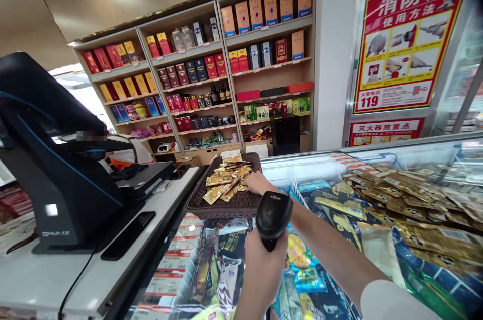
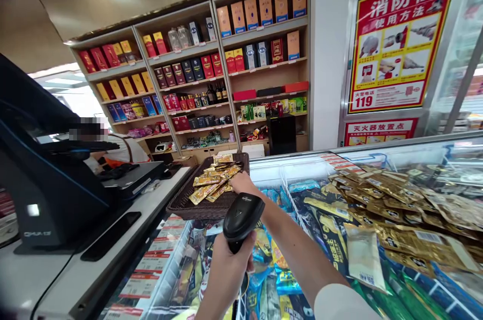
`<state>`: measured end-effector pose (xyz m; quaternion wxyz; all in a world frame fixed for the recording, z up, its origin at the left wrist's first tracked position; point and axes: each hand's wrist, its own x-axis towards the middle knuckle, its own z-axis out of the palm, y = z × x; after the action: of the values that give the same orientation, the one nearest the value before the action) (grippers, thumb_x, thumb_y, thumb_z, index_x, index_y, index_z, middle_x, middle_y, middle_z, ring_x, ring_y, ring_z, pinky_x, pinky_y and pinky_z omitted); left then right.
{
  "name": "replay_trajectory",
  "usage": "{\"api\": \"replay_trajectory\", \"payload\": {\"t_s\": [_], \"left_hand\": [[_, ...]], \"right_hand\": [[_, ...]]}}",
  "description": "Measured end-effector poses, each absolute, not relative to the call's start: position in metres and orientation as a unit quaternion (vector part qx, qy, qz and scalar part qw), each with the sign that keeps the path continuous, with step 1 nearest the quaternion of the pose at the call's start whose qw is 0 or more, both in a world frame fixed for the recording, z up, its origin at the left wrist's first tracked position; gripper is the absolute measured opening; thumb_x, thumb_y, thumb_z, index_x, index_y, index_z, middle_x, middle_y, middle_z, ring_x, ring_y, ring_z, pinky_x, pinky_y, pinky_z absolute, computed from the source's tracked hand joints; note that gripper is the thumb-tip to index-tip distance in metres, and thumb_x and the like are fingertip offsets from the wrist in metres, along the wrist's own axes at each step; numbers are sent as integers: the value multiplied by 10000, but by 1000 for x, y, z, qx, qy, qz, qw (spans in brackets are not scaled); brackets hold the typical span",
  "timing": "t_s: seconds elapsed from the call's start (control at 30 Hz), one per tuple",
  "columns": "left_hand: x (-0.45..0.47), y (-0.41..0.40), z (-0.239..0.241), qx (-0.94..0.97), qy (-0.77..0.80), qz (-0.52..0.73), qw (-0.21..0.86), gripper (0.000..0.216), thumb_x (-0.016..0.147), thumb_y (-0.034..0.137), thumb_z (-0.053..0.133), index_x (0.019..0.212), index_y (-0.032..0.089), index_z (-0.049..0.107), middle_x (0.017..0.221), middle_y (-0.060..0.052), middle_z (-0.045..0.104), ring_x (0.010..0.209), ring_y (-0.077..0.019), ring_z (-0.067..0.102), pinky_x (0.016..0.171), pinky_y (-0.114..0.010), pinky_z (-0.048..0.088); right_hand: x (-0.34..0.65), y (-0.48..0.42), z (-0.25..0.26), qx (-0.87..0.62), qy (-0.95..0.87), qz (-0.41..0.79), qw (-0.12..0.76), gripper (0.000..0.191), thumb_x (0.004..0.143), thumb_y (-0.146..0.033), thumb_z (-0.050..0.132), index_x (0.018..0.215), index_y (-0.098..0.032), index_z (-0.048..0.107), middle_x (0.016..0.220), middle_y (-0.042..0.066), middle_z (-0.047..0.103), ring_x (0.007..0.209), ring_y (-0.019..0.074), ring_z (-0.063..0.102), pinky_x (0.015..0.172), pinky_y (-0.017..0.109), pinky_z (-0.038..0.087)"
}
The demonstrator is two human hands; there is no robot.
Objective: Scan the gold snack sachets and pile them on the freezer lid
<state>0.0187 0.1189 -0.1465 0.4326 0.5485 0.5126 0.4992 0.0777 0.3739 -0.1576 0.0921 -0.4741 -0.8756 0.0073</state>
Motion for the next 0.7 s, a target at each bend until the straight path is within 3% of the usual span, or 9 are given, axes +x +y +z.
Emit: {"api": "replay_trajectory", "payload": {"t_s": [0.1, 0.3, 0.43, 0.53, 0.6, 0.7], "left_hand": [[20, 118, -147, 546, 500, 497, 452, 332, 791, 495, 698, 686, 229, 529, 503, 54, 442, 422, -137, 468, 428, -260, 375], [22, 113, -138, 521, 493, 510, 475, 344, 806, 476, 713, 690, 225, 507, 487, 74, 419, 416, -112, 433, 434, -244, 377], [25, 115, -141, 493, 506, 521, 479, 360, 779, 514, 725, 727, 225, 518, 434, 91, 401, 373, -106, 402, 404, -238, 345], [27, 119, -149, 498, 506, 525, 470, 376, 736, 529, 759, 763, 217, 550, 418, 99, 401, 355, -109, 400, 389, -239, 337], [27, 122, -156, 500, 506, 530, 461, 401, 712, 542, 781, 802, 206, 581, 426, 98, 422, 348, -110, 402, 387, -243, 348], [23, 128, -164, 473, 528, 543, 450, 469, 657, 566, 825, 856, 194, 621, 445, 86, 475, 347, -125, 438, 395, -256, 376]], "right_hand": [[75, 364, -151, -479, -871, 2, 106, 275, 950, -147, 517, 1011, -156, 785, 1083, 185, 751, 1078, 321, 669, 981, 418, 425], [80, 350, -144, -483, -869, -33, 100, 329, 993, -171, 435, 1148, -129, 722, 1078, 191, 748, 1043, 294, 689, 907, 343, 456], [79, 344, -145, -514, -849, 13, 121, 353, 1010, -310, 464, 1253, -168, 679, 1145, 194, 734, 1061, 316, 684, 905, 373, 456], [72, 345, -153, -534, -835, 15, 133, 427, 973, -365, 546, 1365, -217, 625, 1238, 204, 698, 1129, 364, 653, 945, 464, 432], [66, 348, -161, -529, -836, 6, 145, 375, 921, -367, 631, 1272, -249, 690, 1172, 179, 724, 1120, 367, 651, 997, 512, 383], [62, 352, -170, -494, -844, 34, 206, 91, 818, -331, 748, 839, -243, 760, 863, 119, 745, 1024, 349, 675, 1070, 522, 303]]}}
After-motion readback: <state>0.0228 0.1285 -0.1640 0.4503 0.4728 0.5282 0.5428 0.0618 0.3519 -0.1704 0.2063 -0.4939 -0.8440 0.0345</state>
